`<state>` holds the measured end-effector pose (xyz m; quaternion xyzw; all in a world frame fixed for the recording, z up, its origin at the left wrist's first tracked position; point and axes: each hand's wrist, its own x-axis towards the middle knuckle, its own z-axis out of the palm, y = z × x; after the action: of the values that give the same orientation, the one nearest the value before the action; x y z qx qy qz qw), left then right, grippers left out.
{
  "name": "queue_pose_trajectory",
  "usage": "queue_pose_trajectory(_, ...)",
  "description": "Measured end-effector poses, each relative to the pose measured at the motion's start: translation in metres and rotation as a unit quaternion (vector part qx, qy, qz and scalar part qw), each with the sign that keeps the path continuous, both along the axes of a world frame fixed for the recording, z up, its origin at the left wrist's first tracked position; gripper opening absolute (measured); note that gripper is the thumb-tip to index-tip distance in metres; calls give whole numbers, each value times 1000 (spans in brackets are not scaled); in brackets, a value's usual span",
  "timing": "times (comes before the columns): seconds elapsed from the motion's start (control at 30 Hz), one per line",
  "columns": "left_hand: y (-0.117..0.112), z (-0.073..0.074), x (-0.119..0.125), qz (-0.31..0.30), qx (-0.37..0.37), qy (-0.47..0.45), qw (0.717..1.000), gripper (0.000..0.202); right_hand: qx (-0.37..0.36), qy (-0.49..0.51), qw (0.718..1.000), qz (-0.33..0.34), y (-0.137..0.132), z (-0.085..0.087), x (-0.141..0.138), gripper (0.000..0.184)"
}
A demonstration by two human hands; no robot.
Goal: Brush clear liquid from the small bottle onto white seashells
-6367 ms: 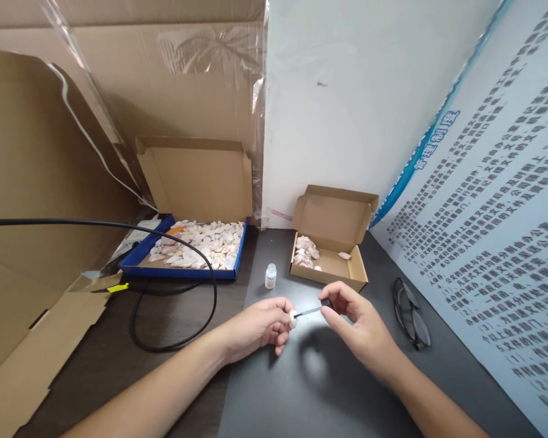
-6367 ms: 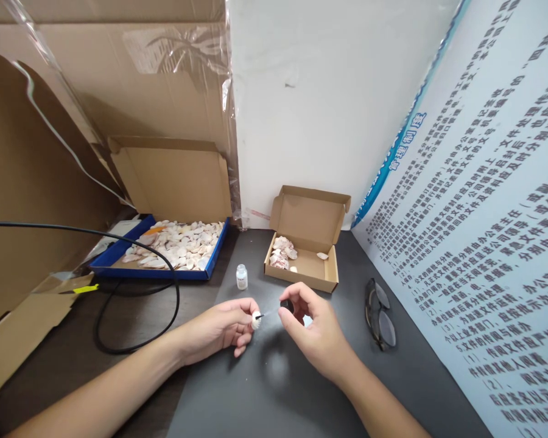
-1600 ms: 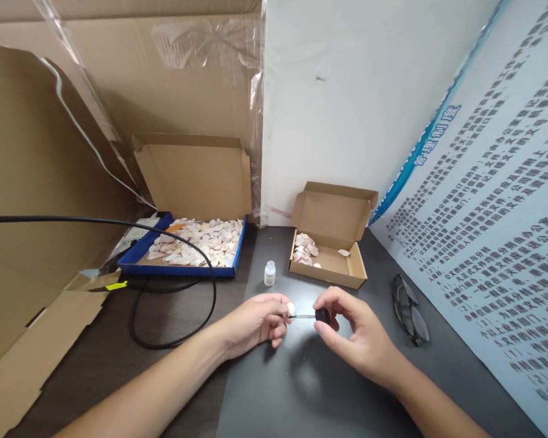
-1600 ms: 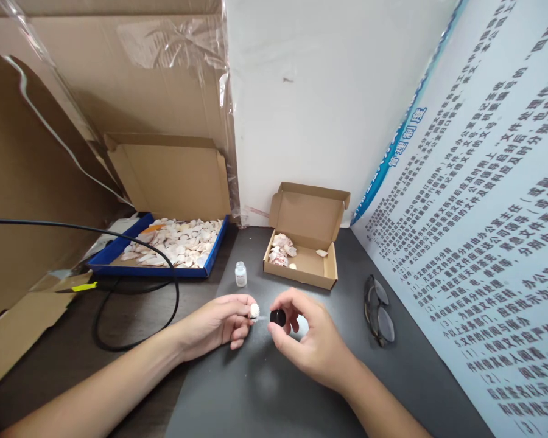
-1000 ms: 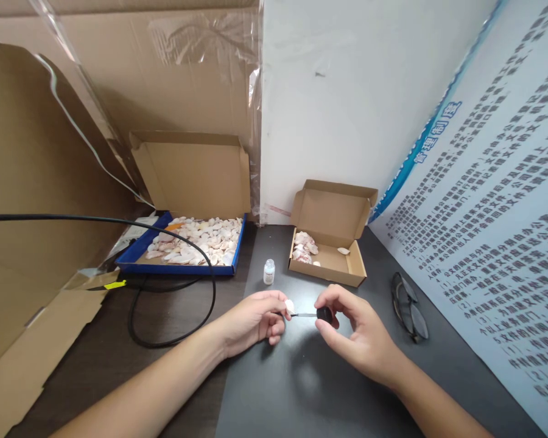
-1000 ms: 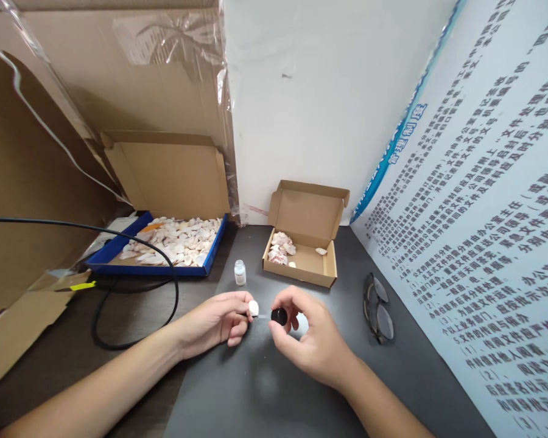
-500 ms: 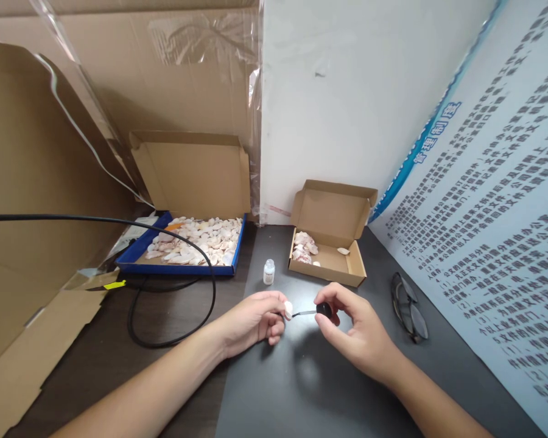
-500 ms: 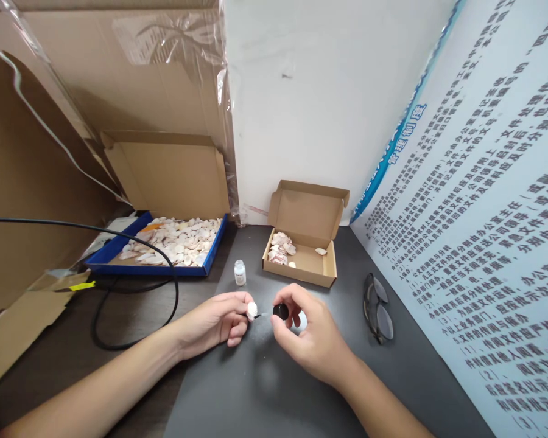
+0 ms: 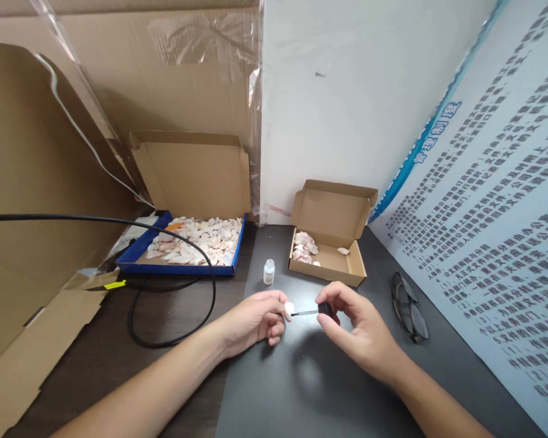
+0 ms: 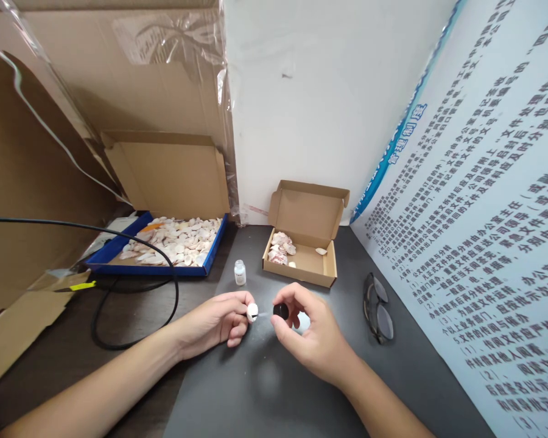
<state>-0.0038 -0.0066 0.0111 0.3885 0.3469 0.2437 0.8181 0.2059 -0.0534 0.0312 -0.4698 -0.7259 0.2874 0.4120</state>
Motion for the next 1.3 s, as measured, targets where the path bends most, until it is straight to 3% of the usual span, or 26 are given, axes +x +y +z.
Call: queue_pose_trajectory(1.3, -1, 0, 0, -18, 15, 5, 1000, 18, -12, -19, 999, -36, 2, -1, 2, 5)
